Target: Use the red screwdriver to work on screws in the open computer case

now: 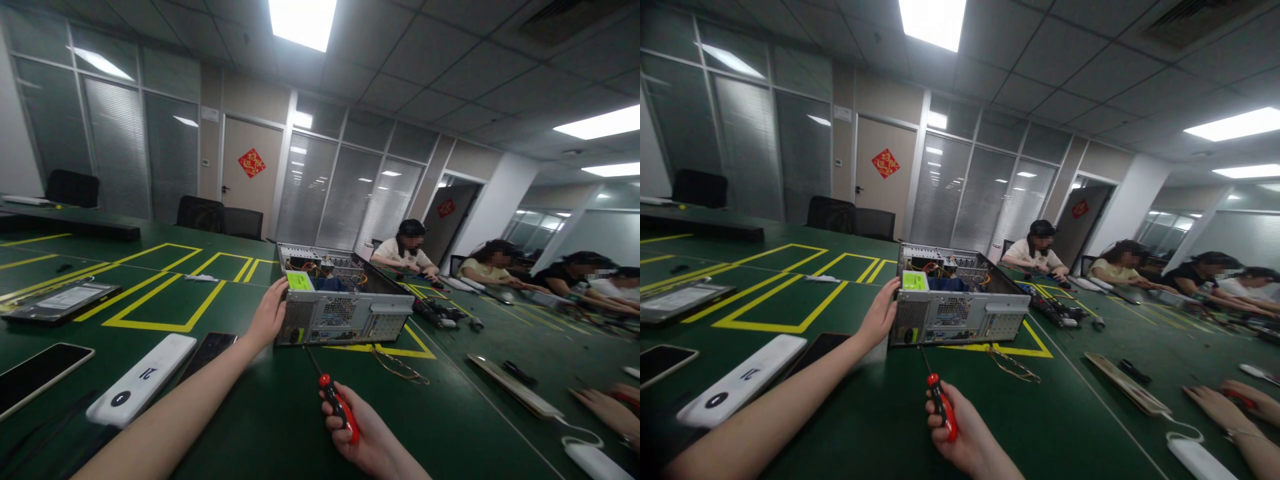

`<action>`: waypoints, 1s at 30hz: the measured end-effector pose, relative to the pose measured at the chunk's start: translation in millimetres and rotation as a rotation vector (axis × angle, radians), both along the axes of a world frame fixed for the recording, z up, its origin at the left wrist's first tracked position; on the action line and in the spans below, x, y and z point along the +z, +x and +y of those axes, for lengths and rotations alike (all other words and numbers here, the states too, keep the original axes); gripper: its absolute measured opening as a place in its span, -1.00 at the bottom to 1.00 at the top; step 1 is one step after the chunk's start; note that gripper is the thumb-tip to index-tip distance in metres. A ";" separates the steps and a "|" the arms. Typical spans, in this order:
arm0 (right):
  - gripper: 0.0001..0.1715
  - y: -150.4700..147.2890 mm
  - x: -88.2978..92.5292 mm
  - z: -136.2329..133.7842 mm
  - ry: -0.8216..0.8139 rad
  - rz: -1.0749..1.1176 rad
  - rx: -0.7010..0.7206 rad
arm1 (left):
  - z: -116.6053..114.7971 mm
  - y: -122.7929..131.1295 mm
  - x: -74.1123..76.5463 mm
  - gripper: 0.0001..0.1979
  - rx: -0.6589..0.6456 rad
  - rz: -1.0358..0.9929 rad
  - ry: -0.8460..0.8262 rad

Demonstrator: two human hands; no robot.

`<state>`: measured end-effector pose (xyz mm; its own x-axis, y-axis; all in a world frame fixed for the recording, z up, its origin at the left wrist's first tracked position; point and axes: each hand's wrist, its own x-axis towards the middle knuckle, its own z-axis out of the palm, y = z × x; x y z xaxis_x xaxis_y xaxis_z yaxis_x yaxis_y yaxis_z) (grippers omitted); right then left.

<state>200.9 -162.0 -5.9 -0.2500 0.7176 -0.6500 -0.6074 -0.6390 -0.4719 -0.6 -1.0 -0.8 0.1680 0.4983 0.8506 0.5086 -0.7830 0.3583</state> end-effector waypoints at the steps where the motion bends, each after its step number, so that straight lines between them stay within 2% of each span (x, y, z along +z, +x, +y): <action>1: -0.69 0.2 -0.2 0.3 0.000 -0.002 -0.009 | 0.0 0.0 -0.1 -0.57 -0.003 -0.001 -0.003; 8: -0.76 -0.9 1.0 -0.5 -0.031 -0.075 -0.002 | -1.0 0.0 0.7 -0.57 -0.011 -0.001 -0.021; 16: -0.66 1.1 4.7 0.4 -0.027 0.007 0.021 | 0.1 0.0 -0.2 -0.57 -0.020 -0.005 -0.010; 23: -0.81 3.7 0.4 1.2 0.017 0.013 0.001 | -0.2 0.4 0.5 -0.58 -0.013 -0.004 0.004; 30: -0.68 3.8 0.5 1.4 -0.040 -0.034 0.030 | -1.2 0.3 1.3 -0.57 -0.010 -0.002 -0.011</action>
<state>204.6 -160.6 -5.5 -0.2484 0.6833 -0.6866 -0.5720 -0.6755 -0.4653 -0.3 -2.2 0.5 0.1714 0.5058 0.8454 0.5005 -0.7839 0.3675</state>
